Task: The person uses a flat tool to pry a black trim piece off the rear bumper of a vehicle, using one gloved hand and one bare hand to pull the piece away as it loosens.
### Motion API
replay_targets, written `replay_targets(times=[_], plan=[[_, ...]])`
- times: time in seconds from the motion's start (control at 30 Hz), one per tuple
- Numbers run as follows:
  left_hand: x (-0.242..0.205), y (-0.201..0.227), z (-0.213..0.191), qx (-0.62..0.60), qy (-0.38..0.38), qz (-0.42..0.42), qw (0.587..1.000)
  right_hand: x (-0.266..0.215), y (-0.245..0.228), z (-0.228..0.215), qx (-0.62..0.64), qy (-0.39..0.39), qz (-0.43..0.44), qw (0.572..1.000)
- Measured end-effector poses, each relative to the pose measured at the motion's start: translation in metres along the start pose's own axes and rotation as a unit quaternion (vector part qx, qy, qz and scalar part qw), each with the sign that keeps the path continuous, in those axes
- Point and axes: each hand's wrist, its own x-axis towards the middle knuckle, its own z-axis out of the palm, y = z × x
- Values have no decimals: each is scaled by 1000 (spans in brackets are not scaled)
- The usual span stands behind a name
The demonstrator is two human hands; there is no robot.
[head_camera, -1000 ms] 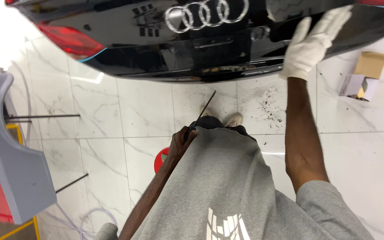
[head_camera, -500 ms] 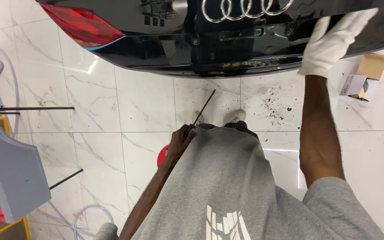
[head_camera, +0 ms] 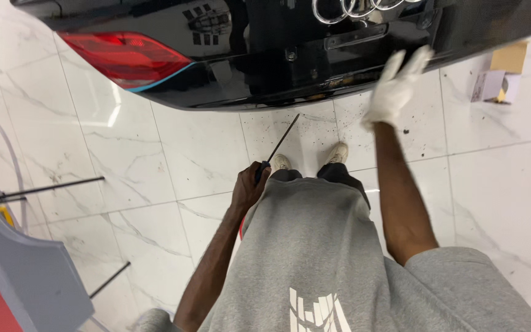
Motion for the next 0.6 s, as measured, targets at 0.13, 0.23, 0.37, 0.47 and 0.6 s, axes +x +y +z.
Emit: replay_targets(times=[0.13,0.23,0.37,0.47,0.6], plan=[[14,-24,-10,11,-18,10,1000,-107,-2,33,-12,-13,-60,998],[17,-41,-32,29,-32,13,999,-176,-46,49,68,-124,12,990],[22,-66,-64,63,-47,9,997,-211,-66,66,189,-248,15,950],[29,-77,-81,87,-58,-12,994,-209,-56,62,167,-293,9,941],[47,-71,-83,116,-70,6,991,-204,-59,26,111,-382,-7,917]])
